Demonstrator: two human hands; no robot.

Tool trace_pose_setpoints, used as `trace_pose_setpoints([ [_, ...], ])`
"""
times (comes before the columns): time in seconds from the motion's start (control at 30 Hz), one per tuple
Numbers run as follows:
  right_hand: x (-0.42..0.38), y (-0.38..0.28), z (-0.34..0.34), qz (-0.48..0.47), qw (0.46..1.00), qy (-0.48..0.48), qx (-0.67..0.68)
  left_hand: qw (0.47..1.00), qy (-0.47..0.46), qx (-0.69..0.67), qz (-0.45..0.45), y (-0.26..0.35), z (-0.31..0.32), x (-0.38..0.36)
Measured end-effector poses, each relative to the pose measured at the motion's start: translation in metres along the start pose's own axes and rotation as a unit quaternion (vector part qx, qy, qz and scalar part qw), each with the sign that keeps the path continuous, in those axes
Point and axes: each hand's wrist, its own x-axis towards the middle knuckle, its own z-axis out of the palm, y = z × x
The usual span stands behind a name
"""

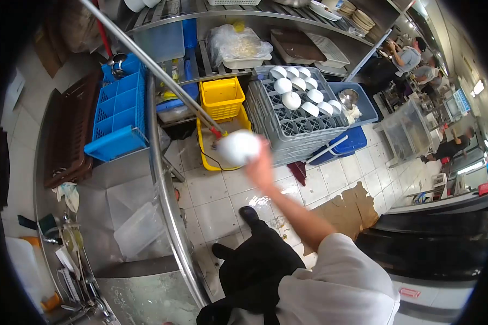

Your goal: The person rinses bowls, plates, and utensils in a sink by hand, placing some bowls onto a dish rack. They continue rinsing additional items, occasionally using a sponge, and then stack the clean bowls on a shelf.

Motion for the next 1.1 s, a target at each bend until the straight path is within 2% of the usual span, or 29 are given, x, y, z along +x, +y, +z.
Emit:
trace_pose_setpoints([
  [0.03, 0.034, 0.049, -0.025, 0.004, 0.997, -0.010, -0.073, 0.995, -0.057, 0.079, -0.015, -0.006, 0.017, -0.008],
  [0.07, 0.068, 0.071, -0.044, 0.173, 0.985, -0.002, -0.012, 0.979, -0.117, 0.168, -0.015, -0.011, 0.035, -0.012],
  [0.1, 0.093, 0.183, -0.036, 0.086, 0.971, -0.023, -0.222, 0.946, -0.172, 0.275, 0.018, -0.011, 0.047, -0.011],
  [0.13, 0.117, 0.290, -0.028, 0.002, 0.903, -0.007, -0.429, 0.892, -0.203, 0.393, 0.096, -0.014, 0.057, -0.008],
  [0.17, 0.137, 0.329, -0.046, -0.095, 0.764, -0.073, -0.634, 0.864, -0.147, 0.363, 0.315, -0.017, 0.057, -0.004],
  [0.2, 0.160, 0.356, -0.047, -0.061, 0.790, -0.104, -0.602, 0.875, -0.160, 0.399, 0.221, -0.029, 0.059, -0.030],
  [0.23, 0.184, 0.372, -0.051, -0.025, 0.812, -0.132, -0.568, 0.946, -0.127, 0.224, 0.197, -0.025, 0.071, -0.048],
  [0.27, 0.200, 0.334, -0.055, 0.037, 0.815, -0.217, -0.536, 0.968, -0.209, -0.005, -0.135, 0.106, 0.005, -0.049],
  [0.3, 0.213, 0.395, -0.051, -0.092, 0.802, -0.147, -0.571, 0.984, -0.166, 0.016, -0.068, 0.104, 0.004, -0.054],
  [0.37, 0.215, 0.330, -0.034, 0.048, 0.859, -0.217, -0.462, 0.992, -0.081, 0.084, -0.039, 0.114, 0.008, -0.048],
  [0.4, 0.222, 0.359, -0.037, 0.016, 0.853, -0.194, -0.484, 0.993, -0.070, 0.091, -0.038, 0.110, 0.010, -0.044],
  [0.47, 0.217, 0.350, -0.029, 0.067, 0.775, -0.234, -0.584, 0.986, -0.072, 0.129, -0.074, 0.108, 0.020, -0.027],
  [0.5, 0.227, 0.403, -0.028, 0.017, 0.806, -0.233, -0.544, 0.981, -0.101, 0.129, -0.104, 0.103, 0.025, -0.013],
  [0.57, 0.208, 0.389, -0.025, -0.036, 0.848, -0.165, -0.503, 0.968, -0.154, 0.121, -0.158, 0.074, 0.045, 0.019],
  [0.6, 0.195, 0.374, -0.028, -0.065, 0.865, -0.129, -0.481, 0.987, -0.077, 0.089, -0.106, 0.042, 0.064, 0.027],
  [0.67, 0.160, 0.327, -0.047, -0.128, 0.880, -0.140, -0.435, 0.997, 0.081, 0.017, 0.007, -0.032, 0.115, 0.053],
  [0.7, 0.131, 0.308, -0.057, -0.141, 0.882, -0.141, -0.427, 0.972, 0.067, -0.214, -0.074, -0.049, 0.132, 0.067],
  [0.73, 0.106, 0.287, -0.065, -0.151, 0.883, -0.141, -0.422, 0.948, 0.050, -0.284, -0.137, -0.046, 0.144, 0.087],
  [0.77, 0.083, 0.273, -0.077, -0.207, 0.884, -0.166, -0.385, 0.938, 0.031, -0.290, -0.187, -0.041, 0.148, 0.099],
  [0.8, 0.054, 0.245, -0.084, -0.224, 0.884, -0.178, -0.371, 0.959, -0.005, -0.204, -0.196, -0.032, 0.149, 0.111],
  [0.87, 0.009, 0.161, -0.084, -0.130, 0.917, -0.259, -0.274, 0.973, -0.044, -0.124, -0.191, -0.025, 0.155, 0.122],
  [0.93, -0.013, 0.115, -0.074, -0.130, 0.933, -0.279, -0.187, 0.980, -0.063, -0.098, -0.163, -0.031, 0.159, 0.122],
  [0.97, -0.023, 0.104, -0.068, 0.004, 0.949, -0.312, -0.054, 0.983, -0.074, -0.098, -0.139, -0.033, 0.158, 0.123],
  [1.0, -0.028, 0.085, -0.058, 0.019, 0.932, -0.354, -0.075, 0.983, -0.087, -0.112, -0.114, -0.039, 0.161, 0.123],
  [1.03, -0.044, 0.027, -0.045, 0.016, 0.913, -0.400, -0.072, 0.978, -0.113, -0.151, -0.093, -0.049, 0.163, 0.122],
  [1.07, -0.059, -0.006, -0.030, 0.038, 0.874, -0.484, -0.022, 0.961, -0.145, -0.216, -0.088, -0.058, 0.162, 0.121],
  [1.1, -0.085, -0.042, -0.014, 0.008, 0.861, -0.508, -0.013, 0.925, -0.182, -0.315, -0.106, -0.072, 0.169, 0.124],
])
